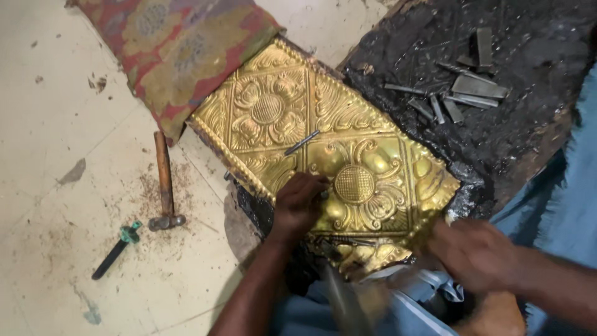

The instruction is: The person uses a hammer and various metal chisels to engrave intricate floral and geometric patterns onto a rectangular brass plate. The person repeatedly strikes the chisel to create raised textures and details on the metal surface.

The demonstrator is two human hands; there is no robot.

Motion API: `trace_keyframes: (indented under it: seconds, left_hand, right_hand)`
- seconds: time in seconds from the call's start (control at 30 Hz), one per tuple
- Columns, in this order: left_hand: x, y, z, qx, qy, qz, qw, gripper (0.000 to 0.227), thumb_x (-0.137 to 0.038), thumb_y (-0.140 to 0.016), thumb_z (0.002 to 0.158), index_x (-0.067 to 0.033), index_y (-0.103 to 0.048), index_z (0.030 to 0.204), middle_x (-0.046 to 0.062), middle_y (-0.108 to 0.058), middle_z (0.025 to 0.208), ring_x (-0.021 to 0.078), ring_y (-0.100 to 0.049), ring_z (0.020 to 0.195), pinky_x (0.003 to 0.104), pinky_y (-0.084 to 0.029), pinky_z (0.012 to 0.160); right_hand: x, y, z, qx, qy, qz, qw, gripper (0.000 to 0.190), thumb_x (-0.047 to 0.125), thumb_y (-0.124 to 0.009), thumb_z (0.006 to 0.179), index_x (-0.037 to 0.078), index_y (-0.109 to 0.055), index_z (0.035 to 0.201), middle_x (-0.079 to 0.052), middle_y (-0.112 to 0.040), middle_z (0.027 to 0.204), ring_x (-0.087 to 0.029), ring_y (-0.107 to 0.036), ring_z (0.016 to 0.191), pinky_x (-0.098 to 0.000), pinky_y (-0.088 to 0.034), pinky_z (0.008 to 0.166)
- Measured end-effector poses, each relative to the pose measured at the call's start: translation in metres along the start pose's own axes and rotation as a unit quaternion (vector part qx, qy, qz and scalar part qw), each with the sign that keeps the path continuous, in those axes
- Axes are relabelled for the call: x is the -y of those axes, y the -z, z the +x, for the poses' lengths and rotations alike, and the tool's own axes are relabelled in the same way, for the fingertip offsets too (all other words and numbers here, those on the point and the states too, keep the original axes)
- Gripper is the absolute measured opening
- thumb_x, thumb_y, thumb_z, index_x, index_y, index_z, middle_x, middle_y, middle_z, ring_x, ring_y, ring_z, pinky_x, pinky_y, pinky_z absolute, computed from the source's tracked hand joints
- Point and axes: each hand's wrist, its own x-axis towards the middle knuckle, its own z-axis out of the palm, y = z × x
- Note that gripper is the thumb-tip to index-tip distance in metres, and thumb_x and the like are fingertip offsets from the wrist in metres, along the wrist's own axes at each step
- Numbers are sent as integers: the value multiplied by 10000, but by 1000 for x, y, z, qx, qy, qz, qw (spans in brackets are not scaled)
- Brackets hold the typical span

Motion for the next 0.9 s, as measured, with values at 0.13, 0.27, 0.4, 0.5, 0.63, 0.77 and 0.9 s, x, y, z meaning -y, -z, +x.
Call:
trace_keyframes:
  seconds: [0.13, 0.27, 0.4, 0.5, 0.63, 0.77, 0.9]
  left_hand:
    - [-4, 2, 6, 6, 13, 17, 1000, 214, 52, -753, 820, -17, -721, 1021, 97, -730, 934, 250, -700, 841, 356, -571, 710]
    - [-6, -1, -5, 6, -9, 42, 999, 199, 42, -752, 796, -39, -689, 967, 93, -741, 1023, 271, -695, 908, 380, -581, 776]
    - [-5, -3, 4, 6, -9, 38, 999, 182, 51, -741, 832, -51, -696, 976, 82, -745, 1041, 237, -713, 905, 340, -599, 761]
    - [-6, -2, 0, 0, -17, 49, 999, 174, 28, -755, 817, -51, -686, 956, 87, -745, 1053, 251, -711, 916, 351, -595, 770]
    - [-9, -2, 5, 10, -13, 58, 998, 177, 30, -748, 792, -38, -677, 940, 93, -744, 1046, 271, -706, 903, 371, -589, 772]
    - [-13, -1, 8, -11, -40, 82, 996, 162, 51, -733, 848, -45, -688, 971, 85, -740, 1060, 259, -719, 927, 361, -596, 799]
    - [-18, -4, 6, 12, -30, 98, 995, 222, 54, -696, 746, -31, -691, 951, 111, -743, 1069, 286, -711, 924, 384, -594, 786]
  right_hand:
    - [-19, -5, -7, 100, -199, -22, 975, 295, 245, -643, 871, 112, -569, 1124, -67, -640, 867, -275, -700, 663, -415, -574, 531]
    - [-24, -10, -17, -31, 39, 8, 999, 323, 345, -677, 947, 92, -590, 1128, -18, -635, 869, -192, -672, 612, -383, -557, 490]
    - [-24, -1, -3, 203, -188, -43, 960, 219, 213, -597, 929, 105, -561, 1115, -74, -628, 892, -231, -676, 562, -385, -583, 451]
    - [-16, 6, 9, 100, -95, 7, 990, 329, 319, -607, 901, 95, -599, 1142, -85, -637, 885, -279, -664, 525, -429, -562, 415]
    - [-14, 20, 16, 31, -8, 23, 999, 242, 313, -555, 968, 91, -560, 1067, -56, -605, 891, -219, -677, 582, -389, -575, 468]
    - [-24, 26, 24, 172, -150, -20, 974, 251, 312, -561, 910, 115, -567, 1066, -82, -624, 930, -262, -681, 581, -432, -566, 472]
    - [-35, 28, 12, 46, 114, -14, 992, 249, 242, -556, 911, 74, -606, 1088, -70, -619, 845, -224, -655, 574, -378, -546, 375]
